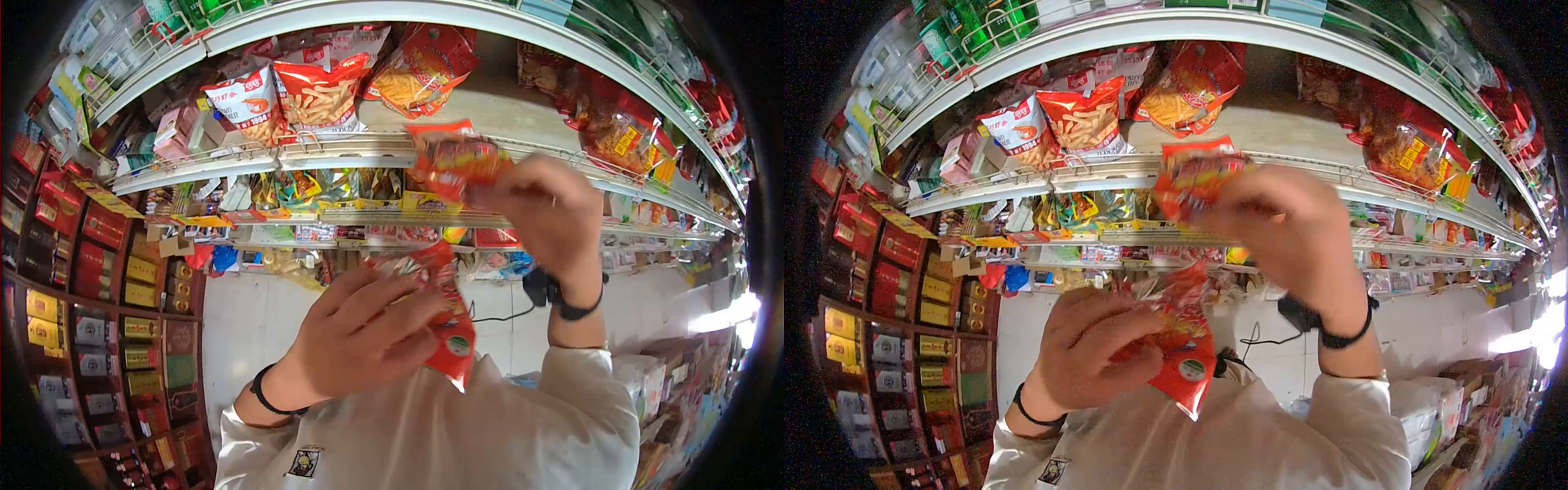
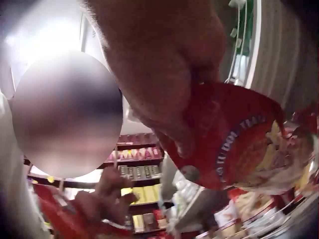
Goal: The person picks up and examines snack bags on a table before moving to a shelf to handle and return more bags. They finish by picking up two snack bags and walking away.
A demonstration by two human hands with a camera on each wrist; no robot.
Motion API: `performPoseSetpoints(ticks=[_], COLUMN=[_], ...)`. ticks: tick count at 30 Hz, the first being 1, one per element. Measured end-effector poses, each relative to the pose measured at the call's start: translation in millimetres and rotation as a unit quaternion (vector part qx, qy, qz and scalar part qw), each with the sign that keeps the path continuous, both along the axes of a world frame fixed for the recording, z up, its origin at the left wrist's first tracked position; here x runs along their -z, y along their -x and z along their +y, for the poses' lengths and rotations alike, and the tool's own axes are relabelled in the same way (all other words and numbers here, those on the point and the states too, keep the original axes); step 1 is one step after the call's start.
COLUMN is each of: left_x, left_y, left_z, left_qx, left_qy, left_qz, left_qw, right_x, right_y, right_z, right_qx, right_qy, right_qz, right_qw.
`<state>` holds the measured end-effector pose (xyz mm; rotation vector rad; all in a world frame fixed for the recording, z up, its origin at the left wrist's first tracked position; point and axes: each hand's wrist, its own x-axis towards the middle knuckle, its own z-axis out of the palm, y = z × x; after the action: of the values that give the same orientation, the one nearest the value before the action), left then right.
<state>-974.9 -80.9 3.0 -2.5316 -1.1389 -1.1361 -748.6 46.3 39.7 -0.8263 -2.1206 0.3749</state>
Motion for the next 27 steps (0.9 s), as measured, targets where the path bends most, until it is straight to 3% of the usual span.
performPoseSetpoints(ticks=[1, 3, 6, 8, 12, 14, 17, 19, 21, 22, 23, 24, 26, 27], left_x=[-3, -11, -7, 2, 10, 22, 36, 43, 47, 45, 44, 43, 44, 45], left_y=[-10, -34, -54, -61, -71, -67, -63, -61, -60, -59, -58, -57, -54, -52], left_z=[3, 8, 9, 3, 0, -4, -9, -16, -24, -28, -32, -35, -40, -43], left_qx=[-0.007, -0.043, -0.088, -0.112, -0.141, -0.086, -0.098, -0.111, -0.119, -0.124, -0.13, -0.13, -0.142, -0.144], left_qy=[-0.067, -0.048, 0.008, 0.144, 0.178, 0.163, 0.186, 0.173, 0.16, 0.185, 0.211, 0.209, 0.226, 0.222], left_qz=[0.019, 0.003, -0.024, -0.084, -0.029, 0.051, 0.07, 0.048, 0.024, 0.028, 0.033, 0.028, 0.036, 0.031], left_qw=[0.998, 0.998, 0.996, 0.98, 0.973, 0.982, 0.975, 0.977, 0.98, 0.974, 0.968, 0.969, 0.963, 0.964], right_x=[-1, 4, 17, 17, 49, 41, 53, 52, 59, 44, 23, 5, 36, 30], right_y=[-2, -3, -7, -14, -22, -21, -24, -12, 2, 5, 8, 12, 26, 35], right_z=[-5, -15, -32, -36, -22, -9, 27, 80, 143, 167, 187, 200, 293, 304], right_qx=[-0.079, -0.162, -0.129, -0.139, -0.195, -0.221, -0.291, -0.189, -0.074, 0.041, 0.154, 0.101, -0.115, -0.017], right_qy=[-0.093, -0.179, -0.063, 0.181, 0.198, 0.244, 0.458, 0.229, 0.055, 0.033, 0.009, 0.111, 0.215, 0.012], right_qz=[-0.021, -0.034, -0.004, 0.001, -0.054, -0.07, 0.047, 0.057, 0.135, -0.085, -0.3, -0.311, -0.169, -0.199], right_qw=[0.992, 0.97, 0.99, 0.974, 0.959, 0.941, 0.839, 0.953, 0.987, 0.995, 0.941, 0.938, 0.955, 0.98])
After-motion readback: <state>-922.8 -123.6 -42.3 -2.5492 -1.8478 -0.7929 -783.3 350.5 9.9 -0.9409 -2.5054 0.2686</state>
